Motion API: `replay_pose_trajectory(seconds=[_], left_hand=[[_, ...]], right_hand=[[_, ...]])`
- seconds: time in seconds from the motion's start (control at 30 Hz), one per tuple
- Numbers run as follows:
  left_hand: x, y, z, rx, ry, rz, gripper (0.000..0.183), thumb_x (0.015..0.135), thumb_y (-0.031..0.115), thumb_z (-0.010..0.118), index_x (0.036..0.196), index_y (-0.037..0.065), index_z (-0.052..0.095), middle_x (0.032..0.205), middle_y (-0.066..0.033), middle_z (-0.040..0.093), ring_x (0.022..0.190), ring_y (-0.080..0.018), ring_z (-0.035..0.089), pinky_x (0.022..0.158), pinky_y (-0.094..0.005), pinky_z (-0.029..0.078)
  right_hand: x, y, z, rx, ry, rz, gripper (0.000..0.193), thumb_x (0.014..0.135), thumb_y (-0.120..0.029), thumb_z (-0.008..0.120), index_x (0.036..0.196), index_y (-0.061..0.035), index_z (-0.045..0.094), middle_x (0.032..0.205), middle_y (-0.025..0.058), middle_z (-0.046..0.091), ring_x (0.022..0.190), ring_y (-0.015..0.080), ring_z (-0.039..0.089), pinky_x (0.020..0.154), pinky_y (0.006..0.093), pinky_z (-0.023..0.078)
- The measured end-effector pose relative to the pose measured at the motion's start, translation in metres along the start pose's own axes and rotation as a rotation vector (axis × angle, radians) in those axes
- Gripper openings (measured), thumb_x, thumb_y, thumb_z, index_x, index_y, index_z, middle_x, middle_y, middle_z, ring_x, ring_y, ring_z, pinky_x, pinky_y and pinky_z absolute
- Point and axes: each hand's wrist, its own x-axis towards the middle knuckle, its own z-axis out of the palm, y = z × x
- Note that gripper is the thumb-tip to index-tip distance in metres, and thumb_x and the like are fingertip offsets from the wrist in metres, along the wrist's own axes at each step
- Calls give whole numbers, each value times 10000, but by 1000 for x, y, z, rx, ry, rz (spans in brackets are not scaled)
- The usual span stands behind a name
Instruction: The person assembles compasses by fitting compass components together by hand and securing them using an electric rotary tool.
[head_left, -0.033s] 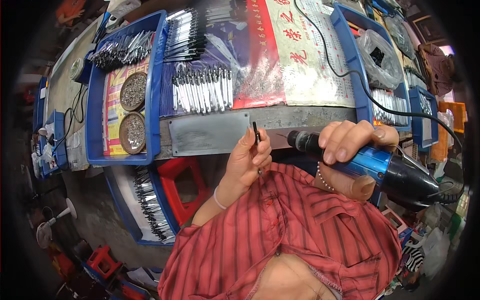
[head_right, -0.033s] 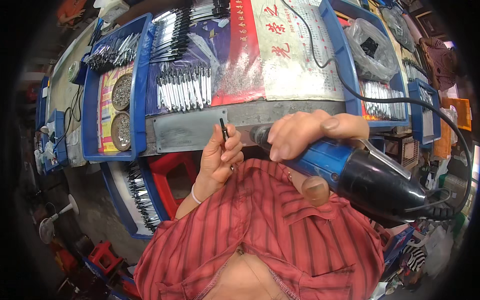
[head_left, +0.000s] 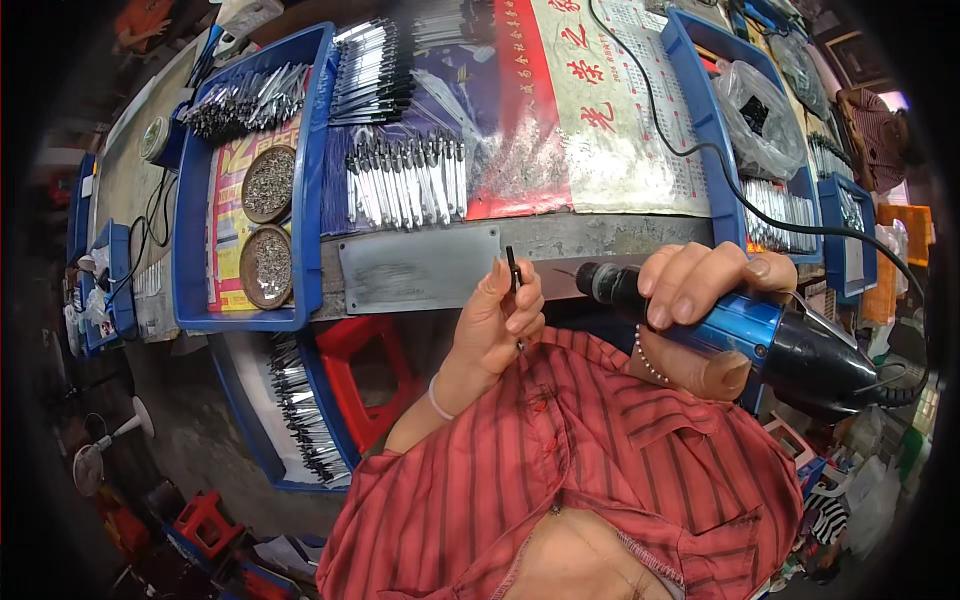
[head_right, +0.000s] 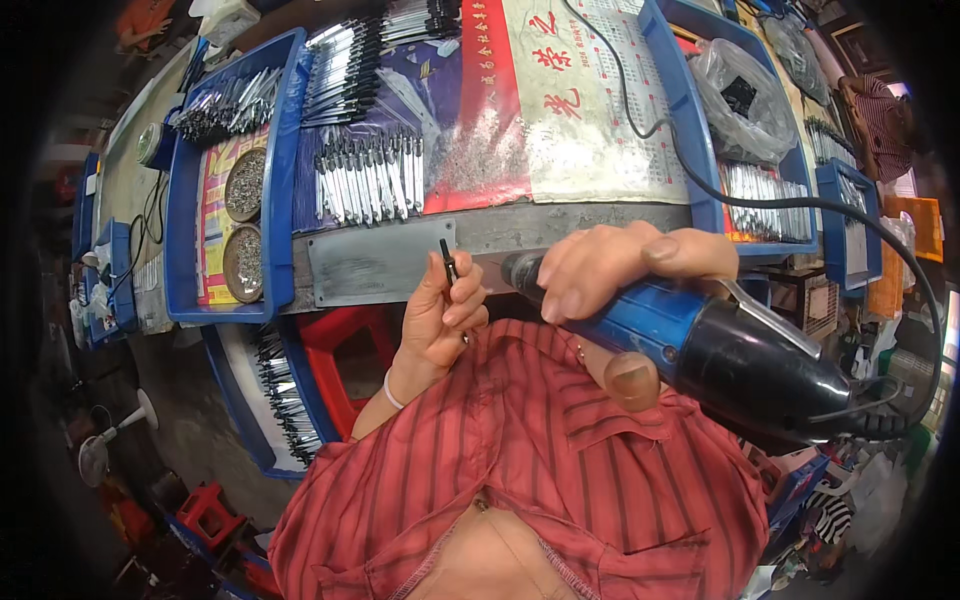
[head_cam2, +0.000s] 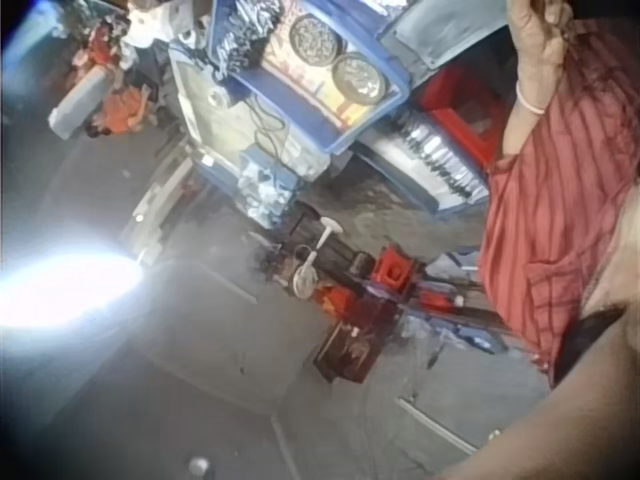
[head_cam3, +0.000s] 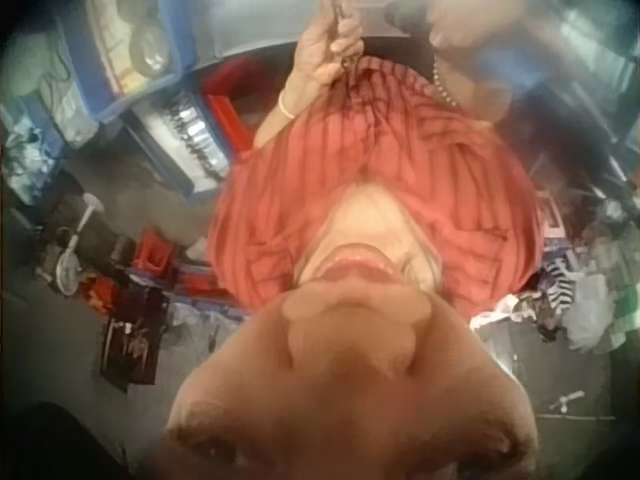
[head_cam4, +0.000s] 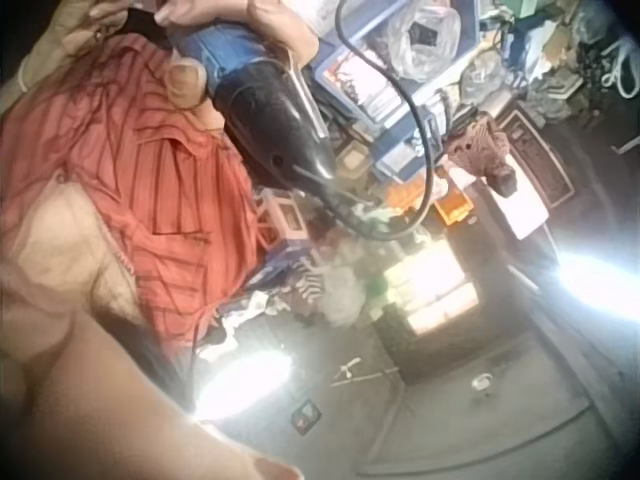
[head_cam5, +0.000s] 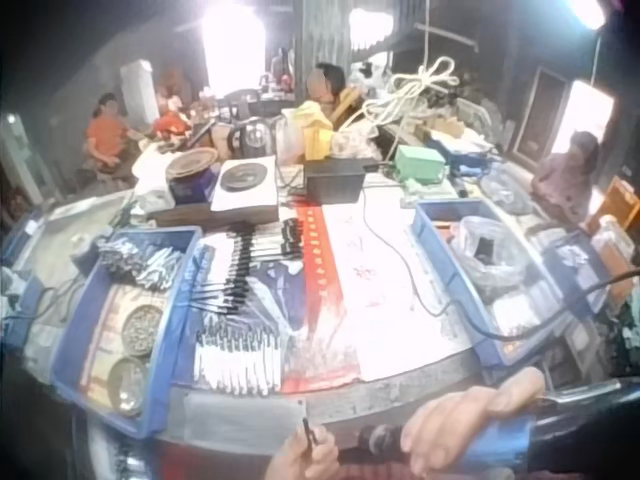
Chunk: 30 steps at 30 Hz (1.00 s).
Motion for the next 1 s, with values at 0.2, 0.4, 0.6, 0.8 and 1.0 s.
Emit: replay_pose_trajectory(seconds=[0.2,0.4,0.6,0.8,1.0], left_hand=[[-3,3,-7,-73,-143,4,331,885,406,548,1005,98,571,731,20,502,480,-34,388,452,-186,315],[-1,1,-13,-209,-238,-72,313,871,372,576,1035,106,593,722,18,510,476,-38,393,453,-184,312],[1,-1,-12,-219,-349,-66,295,893,365,543,974,84,513,666,14,486,440,-34,388,416,-176,315],[-4,1,3,21,-308,8,304,903,385,534,929,89,470,630,49,395,435,-26,345,435,-179,278],[-6,-1,9,219,-235,132,278,908,352,542,915,84,472,637,31,397,455,-46,354,442,-181,288]], right_hand=[[-1,3,6,-21,72,-18,593,815,-390,656,1209,-54,367,732,54,493,556,152,484,585,319,426],[-5,-3,8,62,150,38,565,792,-294,698,1175,-55,360,741,114,555,635,218,559,643,367,446],[-6,-2,19,-58,248,43,570,787,-391,682,1142,-62,382,686,45,486,543,141,483,569,300,427],[-7,0,19,-83,269,58,564,784,-395,679,1128,-64,381,682,42,484,540,140,483,568,297,427],[-10,1,16,-78,262,83,555,781,-383,680,1126,-68,380,685,45,490,543,145,492,580,298,428]])
